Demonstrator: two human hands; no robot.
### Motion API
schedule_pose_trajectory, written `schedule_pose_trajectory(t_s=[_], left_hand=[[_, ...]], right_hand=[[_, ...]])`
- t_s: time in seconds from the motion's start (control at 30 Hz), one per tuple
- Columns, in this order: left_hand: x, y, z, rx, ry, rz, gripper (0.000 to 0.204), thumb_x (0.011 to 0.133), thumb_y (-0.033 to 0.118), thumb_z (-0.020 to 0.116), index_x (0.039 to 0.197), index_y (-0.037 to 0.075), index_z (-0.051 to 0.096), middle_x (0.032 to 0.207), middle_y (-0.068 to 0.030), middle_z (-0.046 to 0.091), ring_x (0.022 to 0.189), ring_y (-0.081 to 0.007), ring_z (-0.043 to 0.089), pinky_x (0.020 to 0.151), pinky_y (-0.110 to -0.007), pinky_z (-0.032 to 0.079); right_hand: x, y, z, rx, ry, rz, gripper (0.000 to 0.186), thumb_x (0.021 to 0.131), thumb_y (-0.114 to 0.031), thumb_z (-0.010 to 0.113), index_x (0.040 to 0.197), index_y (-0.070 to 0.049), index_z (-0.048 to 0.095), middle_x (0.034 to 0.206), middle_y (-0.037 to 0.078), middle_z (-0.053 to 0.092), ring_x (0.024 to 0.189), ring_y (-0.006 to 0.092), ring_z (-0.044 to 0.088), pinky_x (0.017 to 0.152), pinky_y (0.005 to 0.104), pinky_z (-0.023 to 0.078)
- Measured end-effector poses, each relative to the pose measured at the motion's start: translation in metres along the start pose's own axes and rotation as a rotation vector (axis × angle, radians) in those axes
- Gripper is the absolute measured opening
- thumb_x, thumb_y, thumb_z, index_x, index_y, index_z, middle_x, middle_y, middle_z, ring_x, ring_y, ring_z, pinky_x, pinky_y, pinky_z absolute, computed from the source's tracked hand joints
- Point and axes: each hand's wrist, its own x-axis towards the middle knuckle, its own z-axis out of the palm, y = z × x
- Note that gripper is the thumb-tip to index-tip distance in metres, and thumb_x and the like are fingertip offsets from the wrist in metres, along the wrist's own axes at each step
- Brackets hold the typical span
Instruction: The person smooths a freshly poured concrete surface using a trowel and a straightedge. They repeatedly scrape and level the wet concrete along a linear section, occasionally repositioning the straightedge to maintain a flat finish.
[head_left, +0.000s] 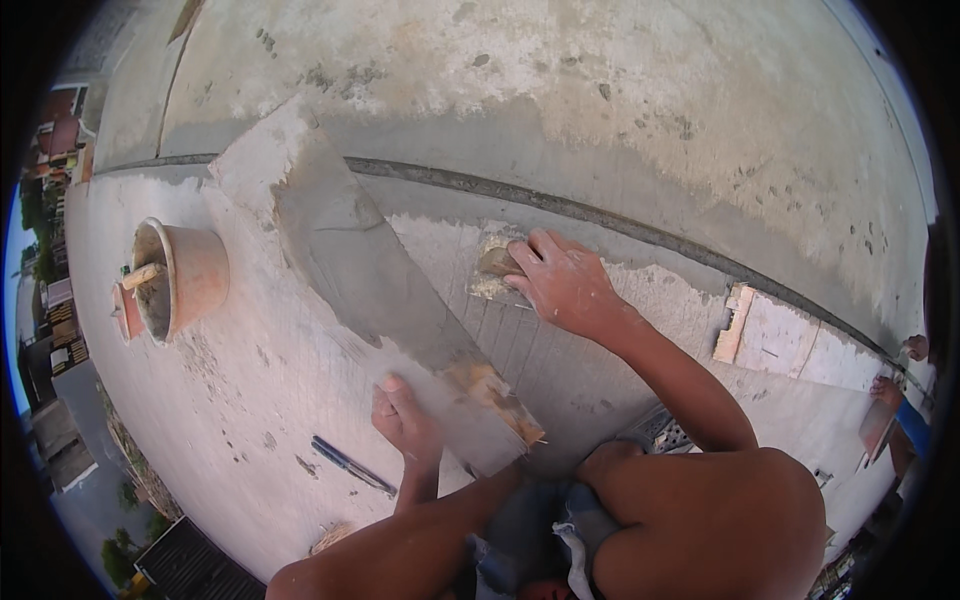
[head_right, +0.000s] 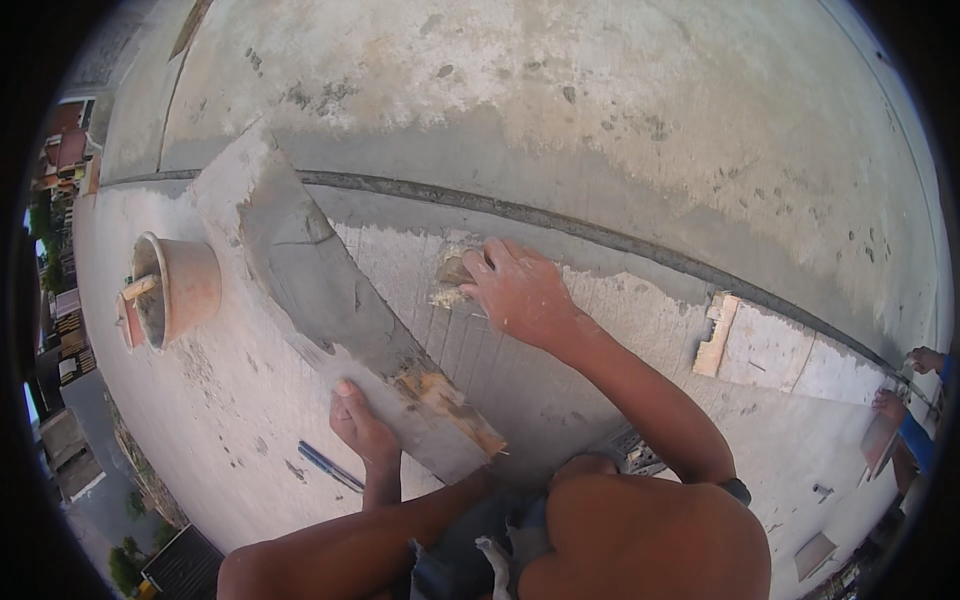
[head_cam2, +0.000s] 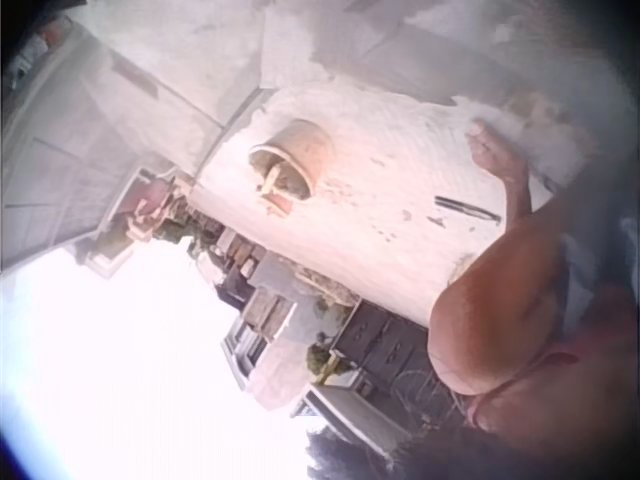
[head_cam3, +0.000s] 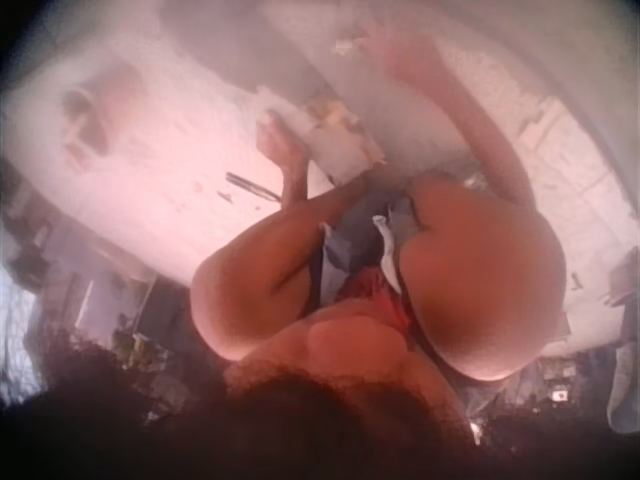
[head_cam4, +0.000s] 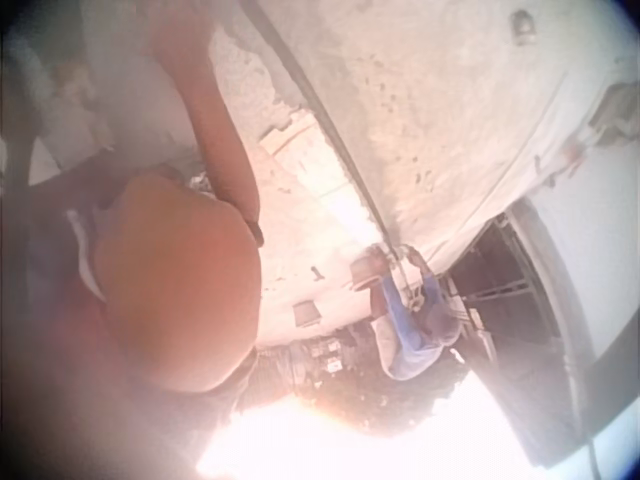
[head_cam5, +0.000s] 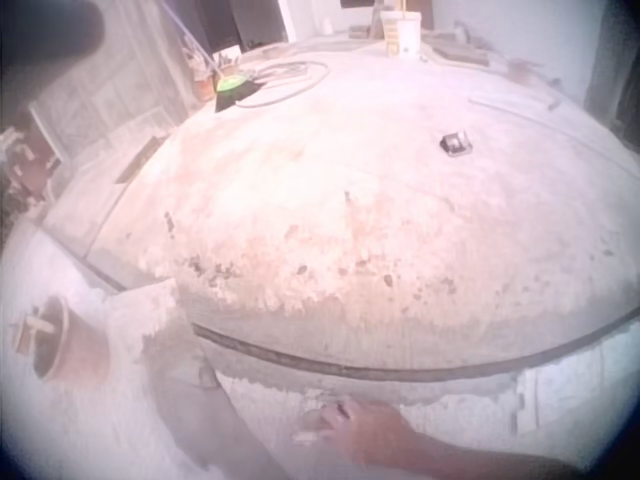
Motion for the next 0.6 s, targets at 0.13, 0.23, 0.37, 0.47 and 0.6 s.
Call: schedule_pose_trajectory(t_s=[0.13,0.23,0.37,0.47,0.6], left_hand=[[0.003,0.005,0.007,-0.06,0.034,0.026,0.044,0.114,0.031,0.039,0.105,-0.006,0.062,0.097,-0.0085,0.065,0.088,-0.0126,0.057,0.079,-0.028,0.046],[0.0,0.009,0.008,-0.01,0.059,-0.016,0.045,0.114,0.032,0.039,0.104,-0.006,0.061,0.097,-0.0086,0.065,0.089,-0.0132,0.057,0.081,-0.028,0.047],[-0.001,0.003,0.001,-0.003,0.005,0.021,0.047,0.114,0.033,0.039,0.108,-0.007,0.062,0.099,-0.0092,0.065,0.09,-0.0136,0.058,0.081,-0.029,0.047],[-0.001,-0.007,-0.002,0.008,-0.039,0.051,0.045,0.114,0.032,0.04,0.107,-0.006,0.062,0.098,-0.0081,0.065,0.089,-0.0128,0.057,0.08,-0.028,0.046],[0.003,-0.007,-0.002,-0.075,0.034,-0.009,0.042,0.114,0.032,0.042,0.105,-0.004,0.062,0.097,-0.0062,0.064,0.088,-0.0116,0.056,0.079,-0.028,0.045]], right_hand=[[0.027,0.017,0.004,-0.102,0.057,0.059,0.034,0.101,-0.035,0.064,0.119,-0.006,0.06,0.109,0.013,0.06,0.105,0.0305,0.064,0.085,0.043,0.056],[0.006,-0.002,0.014,-0.006,-0.057,-0.034,0.032,0.102,-0.033,0.061,0.116,-0.004,0.061,0.105,0.014,0.061,0.105,0.0297,0.065,0.086,0.0433,0.055],[0.014,-0.005,0.005,-0.007,0.002,-0.004,0.032,0.102,-0.032,0.061,0.117,-0.004,0.061,0.105,0.015,0.061,0.104,0.0316,0.065,0.086,0.044,0.055],[0.027,0.013,0.001,-0.018,0.035,0.053,0.032,0.102,-0.032,0.061,0.119,-0.004,0.06,0.106,0.016,0.061,0.104,0.0334,0.065,0.087,0.0447,0.055],[-0.001,-0.006,-0.002,0.125,-0.188,0.041,0.035,0.102,-0.032,0.061,0.122,-0.004,0.06,0.109,0.018,0.061,0.107,0.0353,0.064,0.091,0.0466,0.053]])
